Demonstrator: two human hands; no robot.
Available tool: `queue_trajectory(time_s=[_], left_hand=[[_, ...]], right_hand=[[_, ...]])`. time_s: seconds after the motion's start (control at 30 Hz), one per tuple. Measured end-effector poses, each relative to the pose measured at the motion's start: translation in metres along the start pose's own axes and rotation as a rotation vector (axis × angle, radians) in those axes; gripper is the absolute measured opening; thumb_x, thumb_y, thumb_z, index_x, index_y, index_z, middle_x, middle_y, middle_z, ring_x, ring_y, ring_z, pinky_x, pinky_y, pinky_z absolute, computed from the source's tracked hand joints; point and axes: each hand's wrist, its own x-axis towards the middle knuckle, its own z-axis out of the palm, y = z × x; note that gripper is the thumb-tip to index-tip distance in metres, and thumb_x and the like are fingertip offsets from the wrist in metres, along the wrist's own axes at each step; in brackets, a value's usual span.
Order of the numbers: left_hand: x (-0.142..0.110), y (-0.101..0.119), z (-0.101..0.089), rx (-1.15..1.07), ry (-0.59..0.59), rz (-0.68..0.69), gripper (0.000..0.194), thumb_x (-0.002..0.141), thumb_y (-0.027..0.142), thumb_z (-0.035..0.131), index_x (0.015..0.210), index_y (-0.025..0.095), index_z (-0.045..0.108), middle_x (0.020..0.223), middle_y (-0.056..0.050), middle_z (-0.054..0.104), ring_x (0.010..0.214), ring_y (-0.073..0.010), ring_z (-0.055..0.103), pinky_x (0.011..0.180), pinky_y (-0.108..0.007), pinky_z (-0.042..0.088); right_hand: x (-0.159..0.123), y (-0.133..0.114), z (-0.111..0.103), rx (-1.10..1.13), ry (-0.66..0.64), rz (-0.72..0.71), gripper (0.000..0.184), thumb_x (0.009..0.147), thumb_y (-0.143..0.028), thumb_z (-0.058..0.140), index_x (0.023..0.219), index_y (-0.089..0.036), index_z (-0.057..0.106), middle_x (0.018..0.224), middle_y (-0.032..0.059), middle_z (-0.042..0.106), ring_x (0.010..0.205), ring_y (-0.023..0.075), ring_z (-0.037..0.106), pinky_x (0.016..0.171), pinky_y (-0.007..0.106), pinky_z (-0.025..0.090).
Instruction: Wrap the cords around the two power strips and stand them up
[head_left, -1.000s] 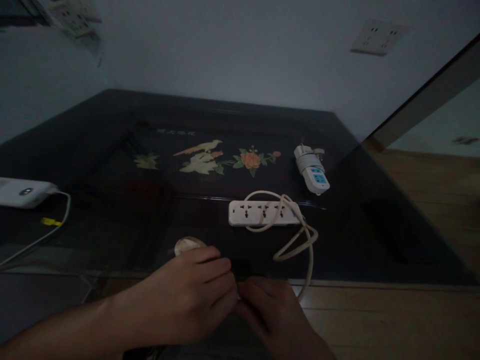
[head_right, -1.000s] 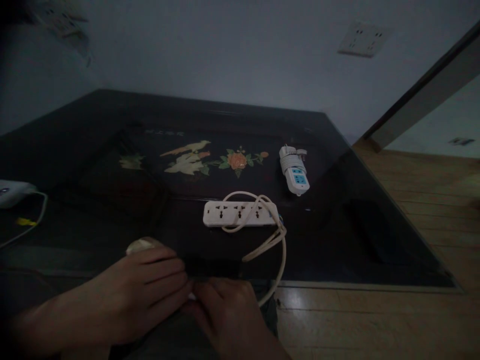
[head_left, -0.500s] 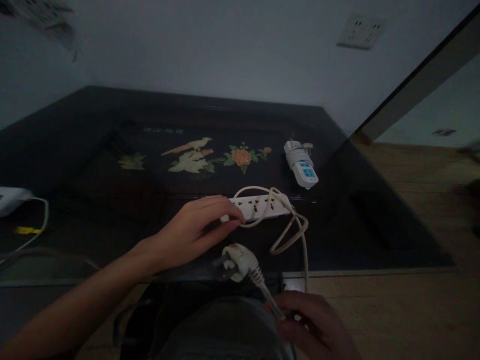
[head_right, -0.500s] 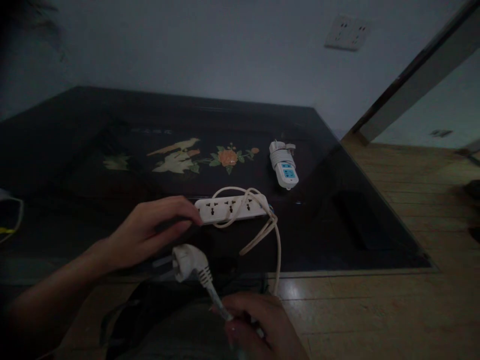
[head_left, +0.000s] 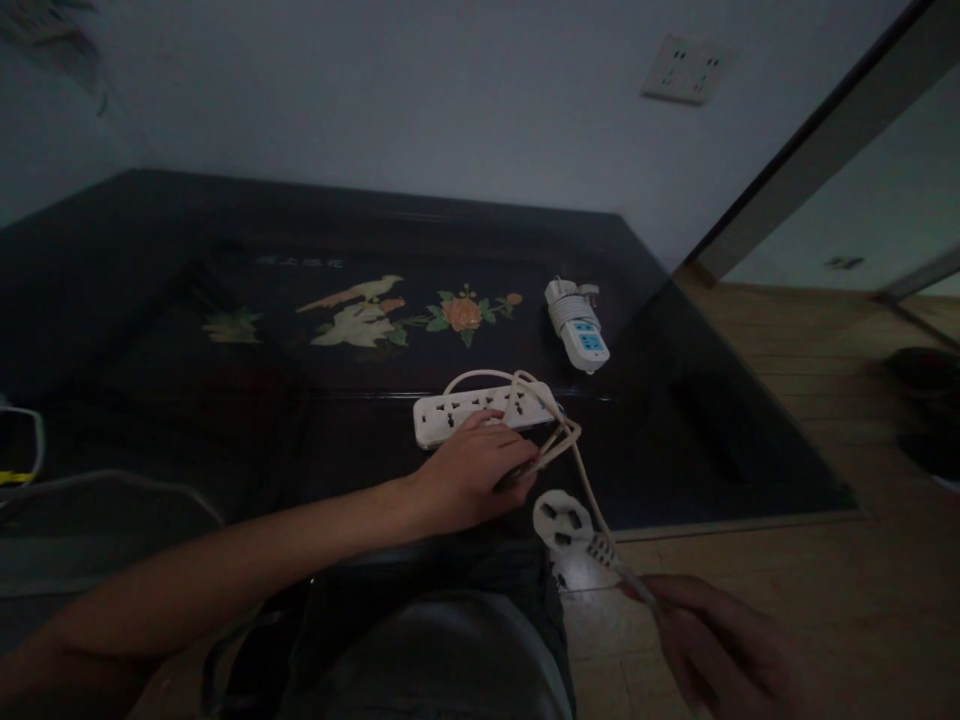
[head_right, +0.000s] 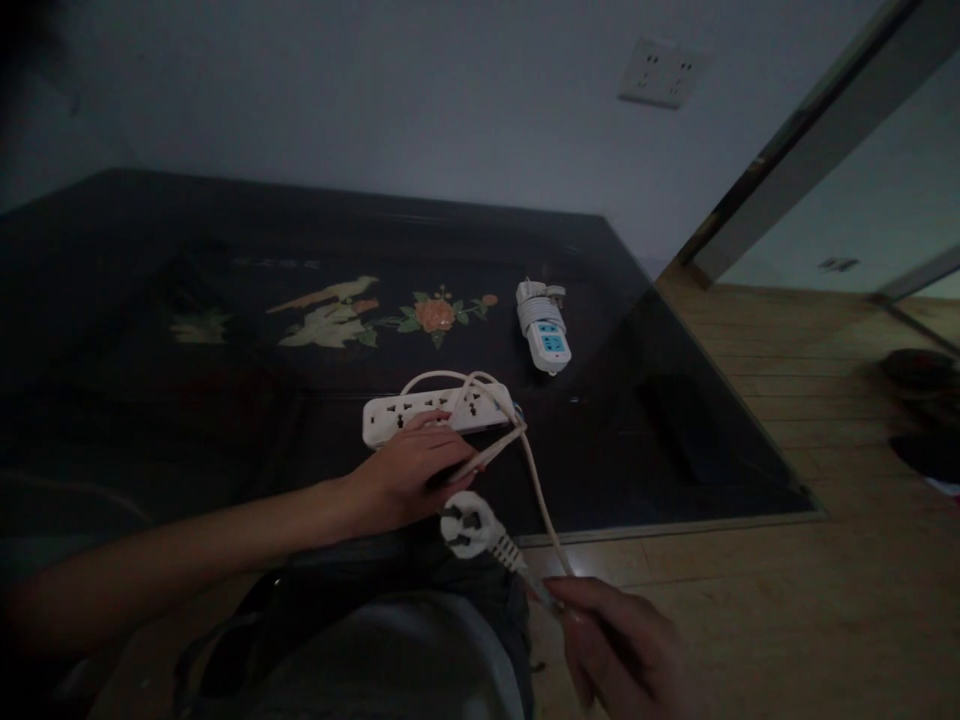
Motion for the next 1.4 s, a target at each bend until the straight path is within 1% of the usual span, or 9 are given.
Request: queue_trajectory(time_s=[0.13, 0.27, 0.53, 0.67, 0.77, 0.87, 1.03, 1.17, 1.4], left_hand=[[-0.004, -0.007, -0.002, -0.13, 0.038, 0.054, 0.02, 0.088, 0.014, 0.048, 0.105, 0.019, 0.058, 0.099, -0.002, 0.067, 0.099, -0.0146, 0.06, 0.109, -0.044, 0.029], [-0.01, -0.01, 0.001, -0.152, 0.144, 0.107, 0.019, 0.089, 0.017, 0.049, 0.106, 0.016, 0.058, 0.104, -0.007, 0.063, 0.102, -0.0173, 0.055, 0.1, -0.041, 0.04], [-0.007, -0.02, -0.021, -0.134, 0.168, 0.063, 0.016, 0.09, 0.019, 0.048, 0.098, 0.018, 0.062, 0.108, -0.008, 0.057, 0.105, -0.0181, 0.055, 0.093, -0.037, 0.045], [0.0, -0.044, -0.033, 0.02, 0.247, -0.092, 0.022, 0.091, 0.018, 0.047, 0.109, 0.016, 0.058, 0.112, -0.01, 0.057, 0.108, -0.0208, 0.052, 0.095, -0.039, 0.044], [0.005, -0.059, -0.033, 0.095, 0.166, -0.193, 0.029, 0.089, 0.018, 0.05, 0.117, 0.013, 0.056, 0.117, -0.011, 0.058, 0.109, -0.0233, 0.053, 0.096, -0.042, 0.044], [0.006, -0.065, -0.028, 0.165, 0.087, -0.185, 0.033, 0.088, 0.02, 0.052, 0.12, 0.015, 0.056, 0.125, -0.011, 0.057, 0.115, -0.026, 0.052, 0.1, -0.045, 0.04], [0.005, -0.066, -0.025, 0.172, 0.073, -0.167, 0.042, 0.088, 0.025, 0.054, 0.129, 0.019, 0.051, 0.134, -0.01, 0.054, 0.124, -0.0255, 0.049, 0.106, -0.046, 0.036], [0.004, -0.066, -0.026, 0.181, 0.066, -0.151, 0.037, 0.086, 0.024, 0.056, 0.123, 0.021, 0.056, 0.124, -0.007, 0.058, 0.121, -0.0237, 0.051, 0.113, -0.052, 0.024], [-0.004, -0.052, -0.026, 0.179, 0.062, -0.193, 0.047, 0.085, 0.027, 0.059, 0.129, 0.016, 0.05, 0.117, -0.009, 0.058, 0.115, -0.0234, 0.053, 0.114, -0.05, 0.023]], right_hand=[[0.013, 0.006, -0.009, -0.091, -0.043, 0.023, 0.029, 0.084, -0.046, 0.059, 0.092, -0.022, 0.074, 0.042, -0.0023, 0.054, 0.037, 0.0109, 0.051, 0.036, 0.018, 0.04], [0.027, 0.003, -0.001, -0.233, -0.086, -0.009, 0.03, 0.087, -0.042, 0.054, 0.096, -0.021, 0.072, 0.05, -0.0014, 0.058, 0.044, 0.0124, 0.058, 0.041, 0.019, 0.045], [0.042, -0.006, 0.046, -0.385, 0.068, -0.17, 0.03, 0.089, -0.039, 0.05, 0.098, -0.02, 0.072, 0.069, 0.0029, 0.072, 0.056, 0.0149, 0.065, 0.052, 0.023, 0.053], [0.054, -0.006, 0.058, -0.453, 0.158, -0.254, 0.031, 0.09, -0.036, 0.048, 0.099, -0.018, 0.072, 0.087, 0.0072, 0.076, 0.07, 0.0187, 0.071, 0.065, 0.029, 0.057], [0.065, -0.005, 0.063, -0.509, 0.19, -0.315, 0.032, 0.09, -0.035, 0.047, 0.098, -0.017, 0.073, 0.092, 0.0092, 0.076, 0.077, 0.0213, 0.073, 0.068, 0.031, 0.057], [0.073, -0.005, 0.067, -0.553, 0.22, -0.364, 0.033, 0.091, -0.035, 0.046, 0.097, -0.016, 0.073, 0.092, 0.0101, 0.076, 0.077, 0.022, 0.073, 0.068, 0.032, 0.057], [0.086, -0.006, 0.073, -0.652, 0.253, -0.415, 0.032, 0.092, -0.03, 0.044, 0.096, -0.018, 0.073, 0.093, 0.009, 0.076, 0.076, 0.0208, 0.073, 0.066, 0.03, 0.056], [0.094, -0.008, 0.075, -0.691, 0.219, -0.41, 0.029, 0.089, -0.022, 0.045, 0.1, -0.017, 0.072, 0.097, 0.009, 0.075, 0.078, 0.0208, 0.072, 0.066, 0.03, 0.054], [0.101, -0.01, 0.071, -0.466, 0.012, -0.326, 0.027, 0.086, -0.023, 0.05, 0.101, -0.021, 0.073, 0.097, 0.0067, 0.076, 0.083, 0.0223, 0.072, 0.071, 0.034, 0.056]])
